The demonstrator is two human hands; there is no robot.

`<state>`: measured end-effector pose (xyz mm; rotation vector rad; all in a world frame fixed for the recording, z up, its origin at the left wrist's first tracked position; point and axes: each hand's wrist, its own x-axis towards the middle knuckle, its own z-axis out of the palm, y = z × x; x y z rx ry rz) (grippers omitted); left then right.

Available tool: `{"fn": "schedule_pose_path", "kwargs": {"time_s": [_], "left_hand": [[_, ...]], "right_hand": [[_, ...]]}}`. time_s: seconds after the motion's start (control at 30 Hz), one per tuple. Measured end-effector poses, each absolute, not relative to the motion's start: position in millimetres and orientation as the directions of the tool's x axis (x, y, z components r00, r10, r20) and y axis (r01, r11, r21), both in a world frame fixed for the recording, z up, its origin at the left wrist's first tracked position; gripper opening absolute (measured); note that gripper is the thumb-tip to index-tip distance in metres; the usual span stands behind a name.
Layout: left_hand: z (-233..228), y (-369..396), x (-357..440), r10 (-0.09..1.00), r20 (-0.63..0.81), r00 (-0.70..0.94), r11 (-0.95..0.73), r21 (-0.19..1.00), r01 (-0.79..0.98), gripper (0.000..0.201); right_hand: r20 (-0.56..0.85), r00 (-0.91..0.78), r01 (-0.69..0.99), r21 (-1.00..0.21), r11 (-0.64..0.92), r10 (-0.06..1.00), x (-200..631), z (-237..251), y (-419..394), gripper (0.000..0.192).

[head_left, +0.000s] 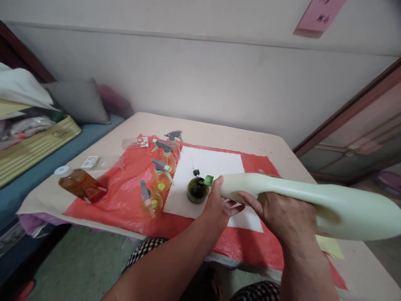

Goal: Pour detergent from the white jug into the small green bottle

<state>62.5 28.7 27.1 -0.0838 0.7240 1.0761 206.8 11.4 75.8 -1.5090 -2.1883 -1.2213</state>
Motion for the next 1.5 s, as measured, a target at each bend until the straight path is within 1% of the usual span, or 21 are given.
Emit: {"fn": "schedule_pose_path", "kwargs": {"time_s": [0.13,0.37,0.47,0.87,1.07,1.23,1.3,1.4,1.5], "left_hand": [[30.9,28.3,61.6,0.771,-0.579,0.266,0.497,0.285,-0.82,0.047],[30.5,27.8,61.5,0.774,-0.572,0.271,0.498,0.287,-0.818,0.05],[29.0,28.7,61.9,0.77,-0.577,0.273,0.502,0.284,-0.817,0.051],[28.5,28.8,61.1,0.774,-0.567,0.283,0.508,0.288,-0.812,0.049],[29.3,28.0,61.1,0.772,-0.572,0.278,0.505,0.287,-0.814,0.049],[29.8,27.7,61.7,0.768,-0.58,0.273,0.502,0.28,-0.818,0.05],[29.6,28.1,61.9,0.764,-0.586,0.27,0.501,0.276,-0.82,0.05],[28.6,28.7,62.2,0.761,-0.589,0.272,0.501,0.268,-0.823,0.049],[27.7,29.0,62.6,0.771,-0.575,0.273,0.496,0.274,-0.824,0.049]], "right_hand": [[0.614,-0.477,0.84,0.529,0.122,0.629,206.4,77.1,11.1,0.072],[0.593,-0.458,0.853,0.502,0.14,0.663,207.4,76.4,10.3,0.072],[0.596,-0.463,0.85,0.508,0.138,0.656,207.5,75.4,10.4,0.072],[0.623,-0.521,0.823,0.548,0.15,0.583,209.3,76.2,12.0,0.067],[0.621,-0.495,0.833,0.539,0.128,0.607,207.1,75.4,11.4,0.069],[0.567,-0.43,0.858,0.499,0.122,0.703,206.6,75.6,10.5,0.073],[0.556,-0.414,0.867,0.482,0.126,0.721,206.2,76.4,10.0,0.075],[0.563,-0.407,0.871,0.476,0.12,0.719,206.3,76.7,9.9,0.075],[0.585,-0.429,0.863,0.491,0.12,0.688,207.3,76.1,10.1,0.073]]}}
